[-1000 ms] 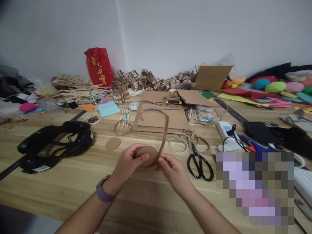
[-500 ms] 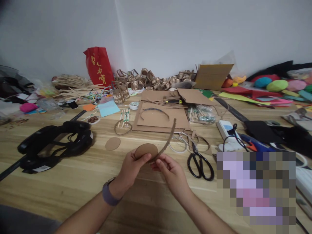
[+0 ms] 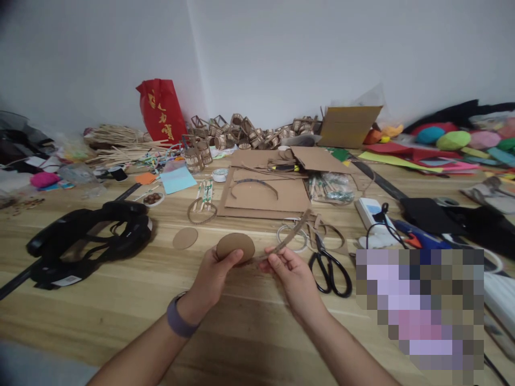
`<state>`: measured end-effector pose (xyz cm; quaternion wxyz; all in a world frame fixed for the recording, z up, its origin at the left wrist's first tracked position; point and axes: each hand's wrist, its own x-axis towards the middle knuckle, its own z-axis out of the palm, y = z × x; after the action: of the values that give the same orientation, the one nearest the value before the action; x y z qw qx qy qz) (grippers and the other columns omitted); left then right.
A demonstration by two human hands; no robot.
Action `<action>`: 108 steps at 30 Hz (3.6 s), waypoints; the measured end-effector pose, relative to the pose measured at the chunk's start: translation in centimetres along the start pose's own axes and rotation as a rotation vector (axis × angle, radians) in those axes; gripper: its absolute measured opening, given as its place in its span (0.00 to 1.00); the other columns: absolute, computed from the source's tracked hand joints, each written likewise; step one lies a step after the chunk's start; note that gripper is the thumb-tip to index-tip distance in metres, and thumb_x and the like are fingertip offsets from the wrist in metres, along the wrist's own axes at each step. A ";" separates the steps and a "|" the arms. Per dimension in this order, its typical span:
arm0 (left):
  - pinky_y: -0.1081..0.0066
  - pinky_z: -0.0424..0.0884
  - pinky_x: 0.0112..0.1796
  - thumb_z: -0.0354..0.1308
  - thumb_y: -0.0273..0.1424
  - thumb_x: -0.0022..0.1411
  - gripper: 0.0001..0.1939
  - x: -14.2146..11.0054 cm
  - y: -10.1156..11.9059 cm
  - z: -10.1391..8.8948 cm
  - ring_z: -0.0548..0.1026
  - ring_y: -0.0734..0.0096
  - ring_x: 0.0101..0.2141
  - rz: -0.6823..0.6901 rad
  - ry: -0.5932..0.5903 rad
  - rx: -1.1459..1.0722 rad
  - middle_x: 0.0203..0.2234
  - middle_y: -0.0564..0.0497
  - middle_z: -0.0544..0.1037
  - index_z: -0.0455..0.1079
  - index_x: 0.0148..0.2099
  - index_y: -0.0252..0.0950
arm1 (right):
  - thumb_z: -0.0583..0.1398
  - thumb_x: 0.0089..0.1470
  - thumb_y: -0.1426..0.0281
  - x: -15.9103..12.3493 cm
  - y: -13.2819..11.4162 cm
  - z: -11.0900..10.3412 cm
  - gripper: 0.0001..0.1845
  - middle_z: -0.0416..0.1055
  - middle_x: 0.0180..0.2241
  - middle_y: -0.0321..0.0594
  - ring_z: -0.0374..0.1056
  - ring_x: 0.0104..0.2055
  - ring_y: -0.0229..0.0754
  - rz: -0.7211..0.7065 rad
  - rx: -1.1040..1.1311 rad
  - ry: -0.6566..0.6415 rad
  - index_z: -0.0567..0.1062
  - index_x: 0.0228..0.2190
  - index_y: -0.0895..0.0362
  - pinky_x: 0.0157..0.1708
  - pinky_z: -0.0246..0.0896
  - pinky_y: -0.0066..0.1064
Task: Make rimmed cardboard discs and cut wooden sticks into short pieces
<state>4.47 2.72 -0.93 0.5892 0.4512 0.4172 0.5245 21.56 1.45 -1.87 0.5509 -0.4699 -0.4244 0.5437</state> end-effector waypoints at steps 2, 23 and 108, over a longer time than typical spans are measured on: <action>0.64 0.72 0.41 0.66 0.40 0.50 0.19 0.1 0.0 0.0 0.77 0.59 0.38 0.006 0.007 0.013 0.36 0.46 0.81 0.76 0.41 0.32 | 0.70 0.37 0.51 0.0 -0.2 0.2 0.25 0.75 0.25 0.37 0.72 0.29 0.42 0.013 0.037 0.006 0.75 0.32 0.55 0.34 0.67 0.34; 0.66 0.72 0.42 0.62 0.35 0.56 0.13 -0.3 0.5 -0.5 0.77 0.60 0.40 0.106 -0.157 0.279 0.38 0.49 0.82 0.77 0.43 0.35 | 0.67 0.41 0.51 0.0 -0.7 -0.4 0.22 0.75 0.24 0.37 0.71 0.29 0.42 -0.052 -0.171 -0.054 0.77 0.31 0.56 0.34 0.66 0.34; 0.73 0.70 0.34 0.59 0.32 0.54 0.05 -0.3 0.8 -0.5 0.75 0.70 0.31 0.247 0.033 0.378 0.28 0.50 0.79 0.73 0.32 0.35 | 0.64 0.41 0.54 0.1 -0.9 -0.6 0.18 0.66 0.22 0.34 0.61 0.26 0.40 -0.146 -0.416 -0.028 0.72 0.25 0.55 0.28 0.59 0.32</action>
<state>3.72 2.51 -0.28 0.4185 0.5927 0.4591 0.5125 22.36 1.54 -1.07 0.4740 -0.5340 -0.5678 0.4096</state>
